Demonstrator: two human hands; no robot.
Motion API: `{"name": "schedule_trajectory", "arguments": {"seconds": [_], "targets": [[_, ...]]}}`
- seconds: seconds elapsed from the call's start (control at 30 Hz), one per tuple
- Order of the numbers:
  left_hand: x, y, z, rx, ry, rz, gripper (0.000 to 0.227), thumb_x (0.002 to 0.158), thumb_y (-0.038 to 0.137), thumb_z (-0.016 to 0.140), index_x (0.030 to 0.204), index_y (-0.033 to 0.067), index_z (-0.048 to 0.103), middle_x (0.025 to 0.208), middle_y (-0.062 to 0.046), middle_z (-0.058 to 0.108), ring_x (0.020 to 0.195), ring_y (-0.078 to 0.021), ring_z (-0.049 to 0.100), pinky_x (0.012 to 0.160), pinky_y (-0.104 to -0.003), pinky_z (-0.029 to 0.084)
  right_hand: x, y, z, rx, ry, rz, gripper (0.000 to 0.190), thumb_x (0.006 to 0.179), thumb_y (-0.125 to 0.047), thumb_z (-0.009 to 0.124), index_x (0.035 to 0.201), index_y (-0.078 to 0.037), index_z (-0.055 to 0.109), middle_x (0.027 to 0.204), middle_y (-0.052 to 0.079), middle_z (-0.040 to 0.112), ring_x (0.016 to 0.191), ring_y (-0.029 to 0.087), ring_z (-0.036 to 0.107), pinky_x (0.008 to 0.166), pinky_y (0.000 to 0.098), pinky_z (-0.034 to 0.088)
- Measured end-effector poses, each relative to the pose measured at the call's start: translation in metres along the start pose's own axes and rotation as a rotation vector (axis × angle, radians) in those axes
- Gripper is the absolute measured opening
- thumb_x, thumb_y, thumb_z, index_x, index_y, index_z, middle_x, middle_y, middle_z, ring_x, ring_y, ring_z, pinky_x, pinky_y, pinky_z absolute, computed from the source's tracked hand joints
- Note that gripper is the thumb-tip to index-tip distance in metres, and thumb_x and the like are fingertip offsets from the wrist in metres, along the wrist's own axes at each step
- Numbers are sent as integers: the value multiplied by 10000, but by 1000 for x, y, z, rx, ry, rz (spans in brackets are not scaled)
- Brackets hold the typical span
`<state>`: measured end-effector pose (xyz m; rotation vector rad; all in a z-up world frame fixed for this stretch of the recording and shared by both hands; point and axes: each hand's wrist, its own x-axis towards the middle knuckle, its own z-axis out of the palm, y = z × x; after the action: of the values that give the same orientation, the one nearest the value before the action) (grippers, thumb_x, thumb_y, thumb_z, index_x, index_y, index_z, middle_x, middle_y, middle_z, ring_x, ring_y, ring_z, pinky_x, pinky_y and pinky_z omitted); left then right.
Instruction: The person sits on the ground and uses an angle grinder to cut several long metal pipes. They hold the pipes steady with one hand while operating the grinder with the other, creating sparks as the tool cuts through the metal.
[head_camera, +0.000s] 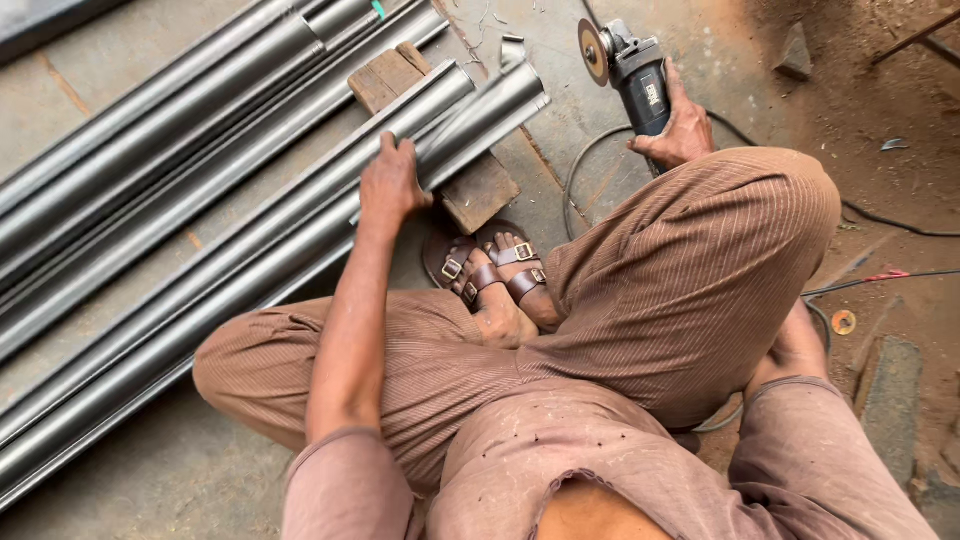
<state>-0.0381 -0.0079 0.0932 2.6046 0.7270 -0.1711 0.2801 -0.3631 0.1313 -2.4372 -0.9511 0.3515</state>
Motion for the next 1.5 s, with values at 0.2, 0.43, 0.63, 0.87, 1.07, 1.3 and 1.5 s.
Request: {"name": "schedule_trajectory", "arguments": {"seconds": [0.2,0.43,0.63,0.87,1.07,1.3,1.5], "targets": [[-24,24,47,6,173,123,459,801,158,853,1119,20,551,1203,-191,544,875,-376,706,714,-472,592,-4,8,3,54,-59,121,1259,707,-208,901,1723,-123,162,1239,259,710,956,326,744,856,492,633],[-7,28,62,-65,318,196,233,920,164,719,1042,31,573,925,-115,605,773,-294,682,616,-401,579,0,19,12,-16,-230,85,1297,661,-231,918,1701,-140,148,1299,295,653,943,343,724,852,534,608],[32,28,95,187,492,160,110,885,-20,627,874,89,622,807,-44,642,841,-194,671,606,-301,532,3,22,19,-9,-300,117,1302,657,-246,910,1709,-179,146,1291,278,661,967,346,721,870,532,605],[42,25,112,-45,510,85,66,995,55,671,935,80,658,791,-64,684,687,-168,665,571,-353,517,2,25,19,16,-255,85,1327,660,-259,931,1711,-157,127,1342,285,645,1046,349,718,954,538,575],[34,22,98,-229,585,183,94,904,159,707,947,86,667,795,-70,706,677,-234,692,588,-407,559,2,23,20,6,-214,112,1327,639,-269,950,1694,-126,157,1367,284,633,1054,354,715,955,545,562],[41,21,110,-138,436,126,157,985,136,654,847,75,609,708,-86,669,609,-214,660,549,-415,529,-4,23,21,5,-218,171,1295,663,-264,915,1709,-150,161,1341,280,649,1014,352,723,927,525,597],[56,9,138,-67,450,110,133,1013,18,546,913,74,614,664,-48,607,573,-152,575,497,-352,480,-1,25,20,11,-199,137,1315,668,-279,919,1716,-146,136,1327,282,656,1002,342,726,906,524,600]]}}
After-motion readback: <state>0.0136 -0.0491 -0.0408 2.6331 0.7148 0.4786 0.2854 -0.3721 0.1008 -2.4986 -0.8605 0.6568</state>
